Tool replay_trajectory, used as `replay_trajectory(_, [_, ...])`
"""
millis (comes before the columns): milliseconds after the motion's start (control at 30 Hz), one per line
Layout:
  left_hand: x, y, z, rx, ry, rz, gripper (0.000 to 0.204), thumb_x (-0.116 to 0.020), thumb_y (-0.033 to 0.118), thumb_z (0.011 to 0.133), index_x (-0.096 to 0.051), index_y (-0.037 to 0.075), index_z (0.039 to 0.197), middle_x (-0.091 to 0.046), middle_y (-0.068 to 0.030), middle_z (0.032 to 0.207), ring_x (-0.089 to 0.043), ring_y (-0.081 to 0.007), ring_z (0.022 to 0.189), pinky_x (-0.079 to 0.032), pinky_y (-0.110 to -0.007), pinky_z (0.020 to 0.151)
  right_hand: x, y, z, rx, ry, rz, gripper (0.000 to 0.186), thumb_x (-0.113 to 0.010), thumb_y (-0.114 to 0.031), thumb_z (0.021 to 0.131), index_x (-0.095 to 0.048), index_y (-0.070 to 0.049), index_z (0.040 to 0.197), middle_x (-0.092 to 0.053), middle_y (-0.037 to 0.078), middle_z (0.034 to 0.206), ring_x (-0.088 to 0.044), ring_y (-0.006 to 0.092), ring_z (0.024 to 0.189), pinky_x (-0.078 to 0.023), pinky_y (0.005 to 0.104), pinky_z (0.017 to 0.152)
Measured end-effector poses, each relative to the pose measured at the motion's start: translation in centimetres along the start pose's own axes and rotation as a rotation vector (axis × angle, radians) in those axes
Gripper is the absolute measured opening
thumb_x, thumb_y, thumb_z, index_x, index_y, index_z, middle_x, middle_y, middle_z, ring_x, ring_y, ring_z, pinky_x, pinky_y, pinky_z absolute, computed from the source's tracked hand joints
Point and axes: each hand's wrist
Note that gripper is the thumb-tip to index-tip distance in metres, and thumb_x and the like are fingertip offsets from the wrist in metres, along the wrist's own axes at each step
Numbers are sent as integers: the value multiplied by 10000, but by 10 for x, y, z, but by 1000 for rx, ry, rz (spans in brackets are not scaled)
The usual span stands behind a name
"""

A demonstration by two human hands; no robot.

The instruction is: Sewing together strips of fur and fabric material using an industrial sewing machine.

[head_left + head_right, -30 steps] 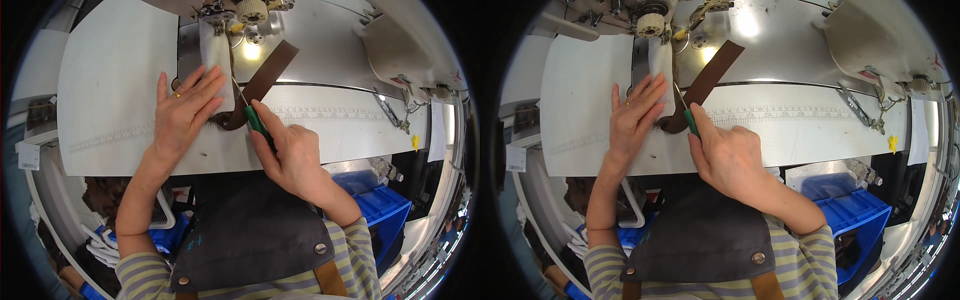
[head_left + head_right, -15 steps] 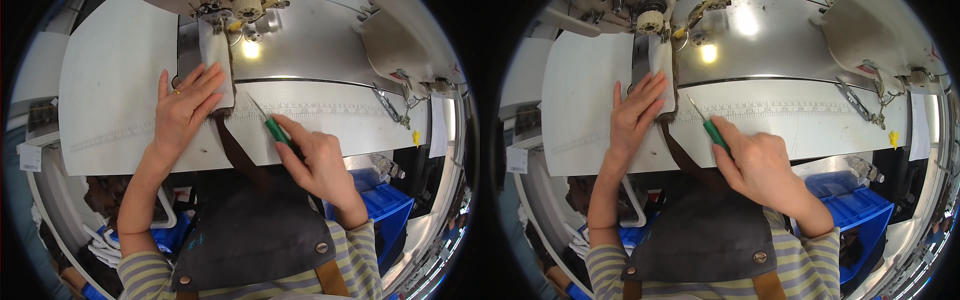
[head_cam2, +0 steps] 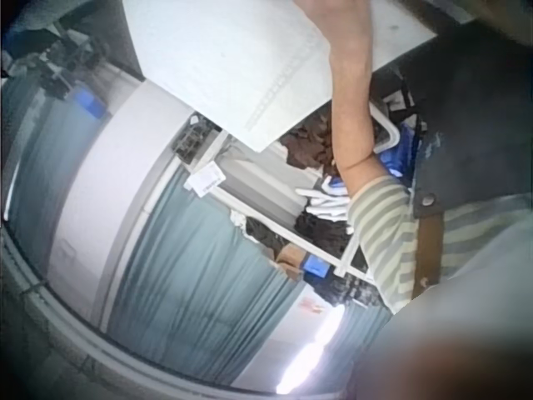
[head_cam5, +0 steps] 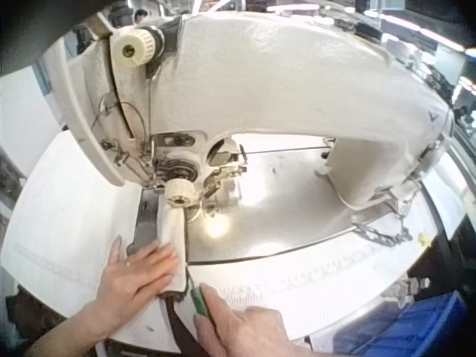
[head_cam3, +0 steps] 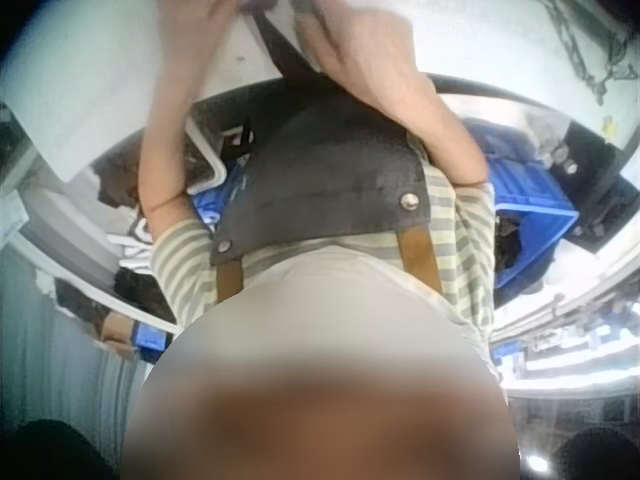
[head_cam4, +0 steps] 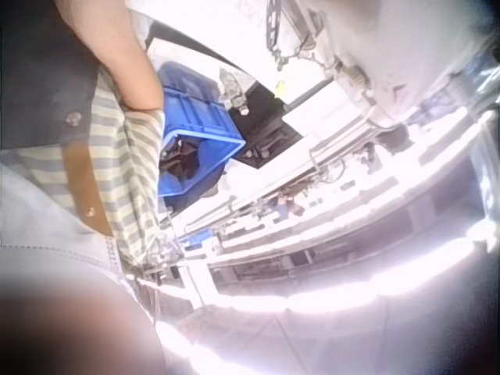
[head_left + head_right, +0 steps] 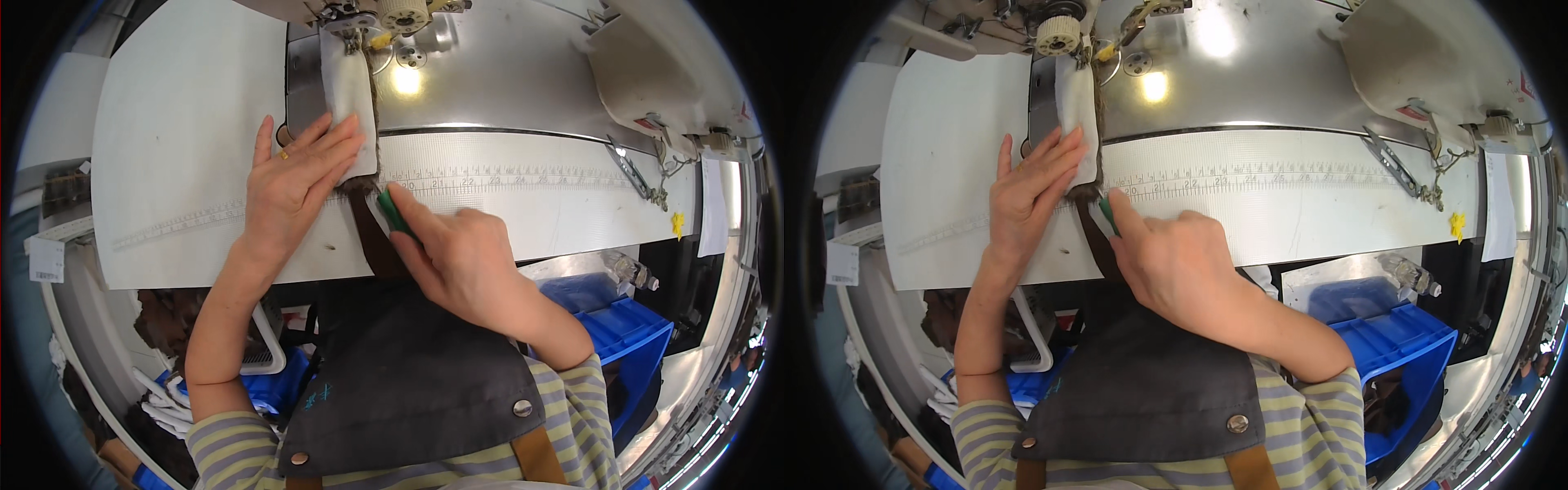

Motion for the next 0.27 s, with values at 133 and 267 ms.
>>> replay_trajectory(133, [2, -1, -1, 19, -26, -35, 202, -640, 163, 845, -685, 158, 1042, -647, 2, 1145, -590, -184, 1110, -181, -475, 1083, 5, -2, 0, 43, -56, -73, 416, -625, -80, 803, -536, 27, 1195, -555, 78, 589, -513, 273, 447, -404, 341, 464])
replay_trajectory(267, [3, -3, 1, 35, -11, -69, 197, -639, 162, 847, -686, 151, 1038, -652, 2, 1134, -592, -185, 1106, -182, -471, 1085, 3, 4, 8, 56, -31, -111, 425, -627, -87, 803, -537, 23, 1203, -561, 74, 591, -515, 269, 447, -402, 342, 466])
Point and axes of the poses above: each hand's wrist, its own z-axis towards the middle knuckle, its own x-axis out of the back of the hand, y = z × x
